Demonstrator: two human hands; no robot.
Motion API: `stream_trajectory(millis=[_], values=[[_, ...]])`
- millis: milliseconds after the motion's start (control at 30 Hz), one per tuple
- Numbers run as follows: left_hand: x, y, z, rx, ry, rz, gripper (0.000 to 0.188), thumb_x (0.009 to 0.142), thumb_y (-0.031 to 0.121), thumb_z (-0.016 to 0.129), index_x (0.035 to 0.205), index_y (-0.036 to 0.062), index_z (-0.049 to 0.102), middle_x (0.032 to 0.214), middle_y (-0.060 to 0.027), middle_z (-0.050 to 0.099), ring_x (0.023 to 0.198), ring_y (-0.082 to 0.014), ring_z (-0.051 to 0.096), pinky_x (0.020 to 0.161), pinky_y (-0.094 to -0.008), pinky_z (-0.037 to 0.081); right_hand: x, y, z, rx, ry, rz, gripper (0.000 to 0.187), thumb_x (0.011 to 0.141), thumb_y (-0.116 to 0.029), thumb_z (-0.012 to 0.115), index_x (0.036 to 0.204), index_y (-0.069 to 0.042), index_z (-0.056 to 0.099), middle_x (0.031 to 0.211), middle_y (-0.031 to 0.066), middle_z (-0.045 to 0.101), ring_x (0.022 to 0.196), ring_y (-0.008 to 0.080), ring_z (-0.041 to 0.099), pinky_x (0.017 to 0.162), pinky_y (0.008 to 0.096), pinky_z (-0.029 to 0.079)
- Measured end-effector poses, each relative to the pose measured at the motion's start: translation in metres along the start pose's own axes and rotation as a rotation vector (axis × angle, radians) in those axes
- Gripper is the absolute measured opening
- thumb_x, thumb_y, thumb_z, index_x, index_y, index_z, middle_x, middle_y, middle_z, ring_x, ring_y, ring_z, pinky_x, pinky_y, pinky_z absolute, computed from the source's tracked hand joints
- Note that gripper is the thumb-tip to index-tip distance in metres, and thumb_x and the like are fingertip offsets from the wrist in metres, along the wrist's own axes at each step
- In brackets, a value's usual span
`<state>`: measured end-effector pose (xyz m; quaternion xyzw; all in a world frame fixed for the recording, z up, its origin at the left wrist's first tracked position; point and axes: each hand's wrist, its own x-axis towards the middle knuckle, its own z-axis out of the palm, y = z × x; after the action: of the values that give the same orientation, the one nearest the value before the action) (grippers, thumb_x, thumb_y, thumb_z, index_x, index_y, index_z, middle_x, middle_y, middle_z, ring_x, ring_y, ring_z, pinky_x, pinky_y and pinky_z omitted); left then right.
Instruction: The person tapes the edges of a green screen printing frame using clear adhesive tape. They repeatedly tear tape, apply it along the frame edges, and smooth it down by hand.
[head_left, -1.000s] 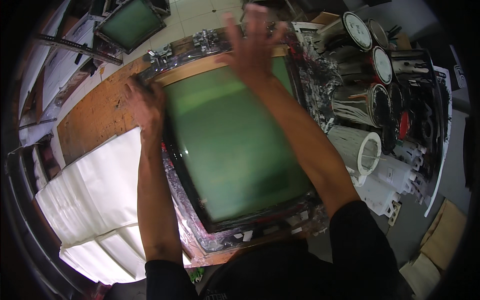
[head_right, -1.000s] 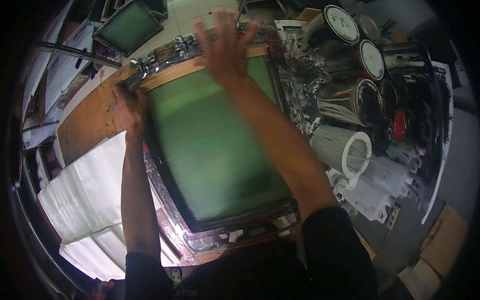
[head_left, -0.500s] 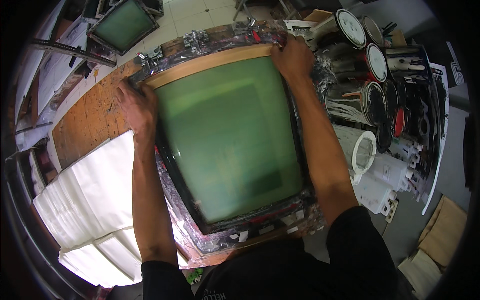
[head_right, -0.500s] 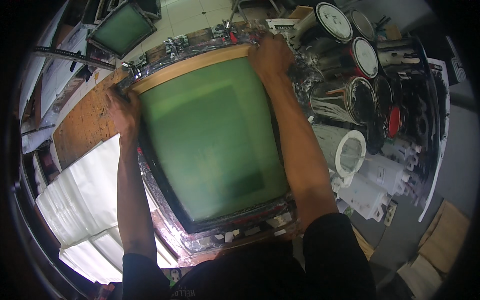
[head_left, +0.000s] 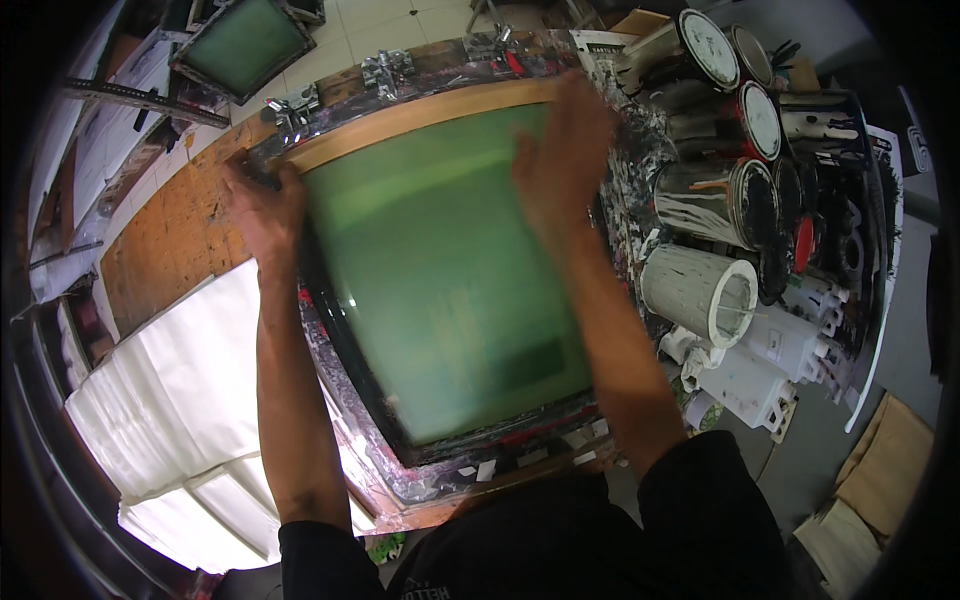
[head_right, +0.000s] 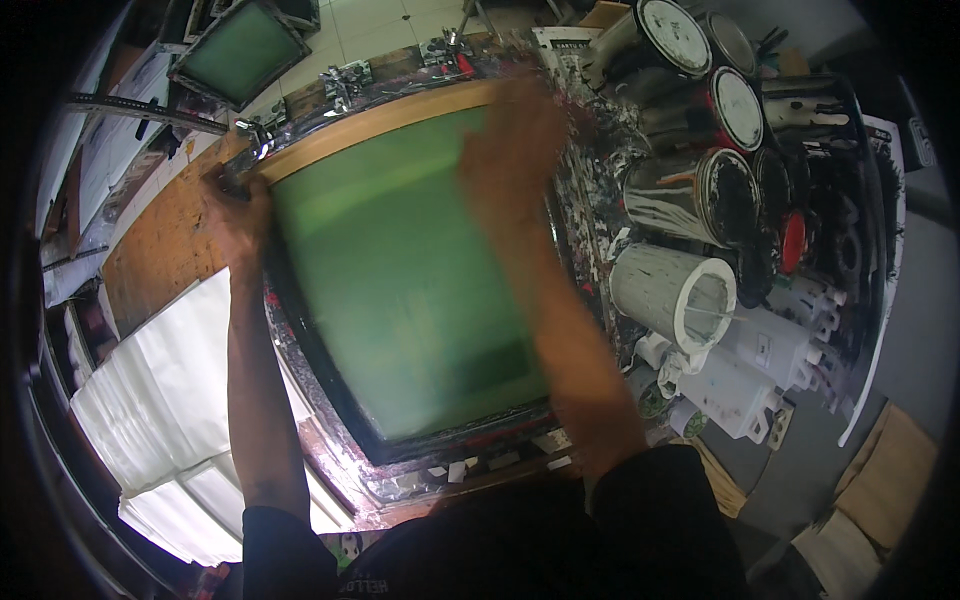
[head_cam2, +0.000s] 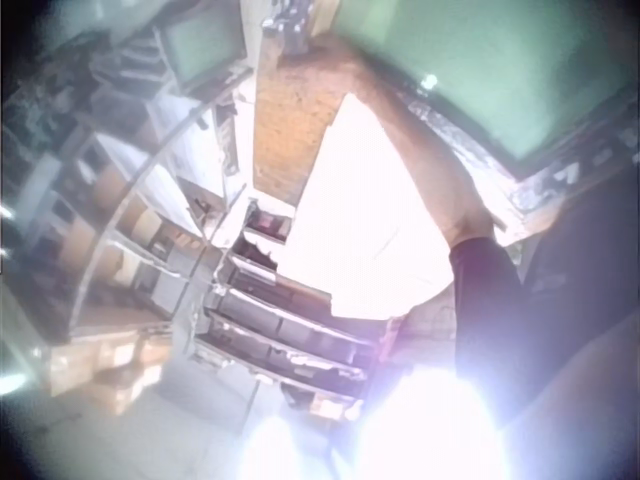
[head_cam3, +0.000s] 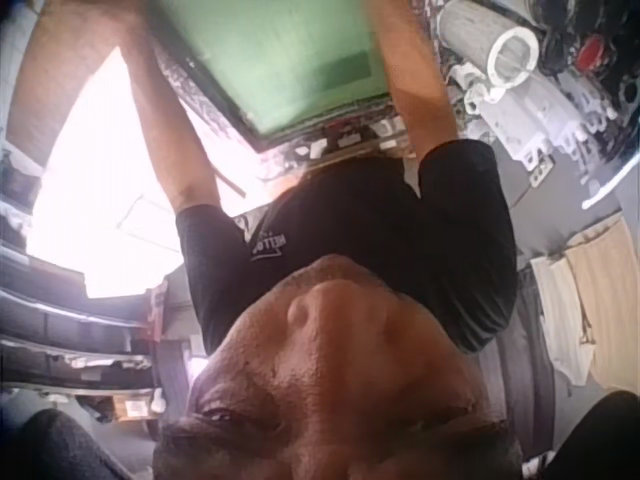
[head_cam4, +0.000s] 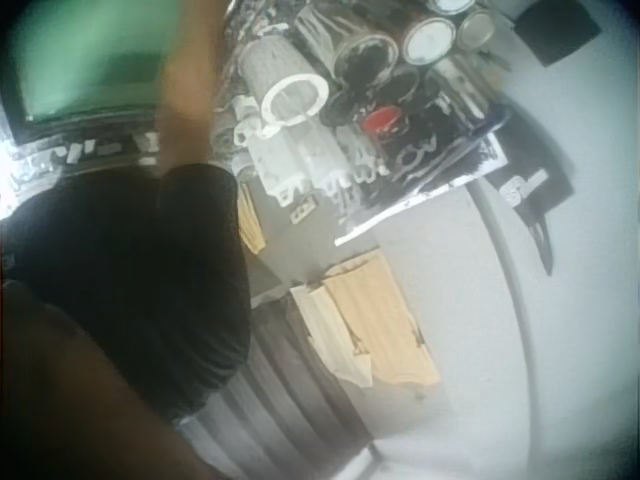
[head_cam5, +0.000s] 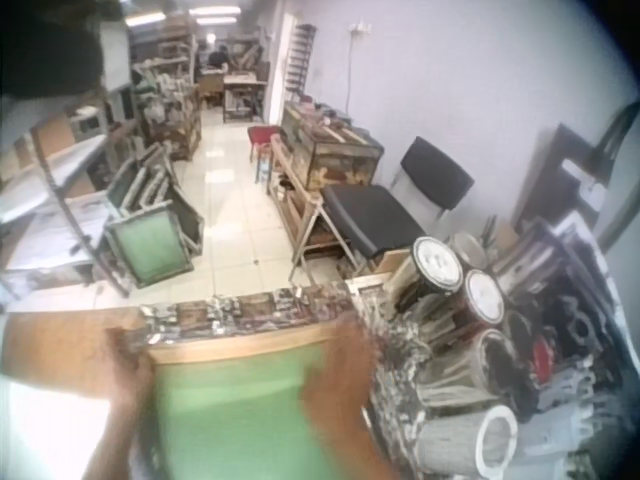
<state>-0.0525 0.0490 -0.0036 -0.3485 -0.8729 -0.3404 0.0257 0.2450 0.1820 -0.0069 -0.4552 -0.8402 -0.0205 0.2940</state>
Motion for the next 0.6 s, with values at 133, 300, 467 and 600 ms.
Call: stream_trajectory(millis=[133,300,467,600], values=[[-0.001,-0.001,0.002,-0.022,-0.019,-0.036,0.062,0.081,0.026,0.082,0.127,-0.0033,0.053,0.121,-0.0289,0.062,0.113,-0.0435,0.062,0.098,-0.0484,0.049,-0.025,-0.068,0.041,0.049,-0.192,-0.030,0.065,0.096,-0.032,0.063,0.144,0.009,0.047,0.151,0.0296,0.045,0.145,0.0439,0.039,0.123,0.0597,0.020],[0.000,-0.006,0.002,-0.015,-0.027,-0.042,0.058,0.085,0.027,0.077,0.128,-0.0035,0.053,0.122,-0.0281,0.062,0.112,-0.0419,0.063,0.098,-0.0478,0.049,-0.016,-0.105,0.034,0.218,-0.327,-0.145,0.054,0.099,-0.029,0.059,0.135,0.011,0.057,0.147,0.0286,0.052,0.144,0.0434,0.041,0.122,0.0601,0.021],[-0.001,0.000,-0.003,-0.002,-0.026,-0.052,0.052,0.088,0.026,0.069,0.127,-0.0045,0.053,0.120,-0.0286,0.063,0.110,-0.0426,0.064,0.097,-0.0482,0.050,-0.008,-0.023,0.029,-0.089,-0.165,-0.054,0.048,0.096,-0.027,0.062,0.127,0.011,0.061,0.138,0.0276,0.059,0.137,0.0417,0.049,0.121,0.0592,0.025],[-0.001,0.001,0.003,0.071,-0.010,0.002,0.049,0.089,0.024,0.067,0.126,-0.0051,0.053,0.120,-0.0303,0.063,0.109,-0.0450,0.064,0.096,-0.0487,0.050,-0.004,-0.064,0.036,-0.012,-0.147,0.091,0.048,0.092,-0.023,0.066,0.126,0.011,0.062,0.139,0.0257,0.059,0.137,0.0360,0.051,0.122,0.0501,0.029]])
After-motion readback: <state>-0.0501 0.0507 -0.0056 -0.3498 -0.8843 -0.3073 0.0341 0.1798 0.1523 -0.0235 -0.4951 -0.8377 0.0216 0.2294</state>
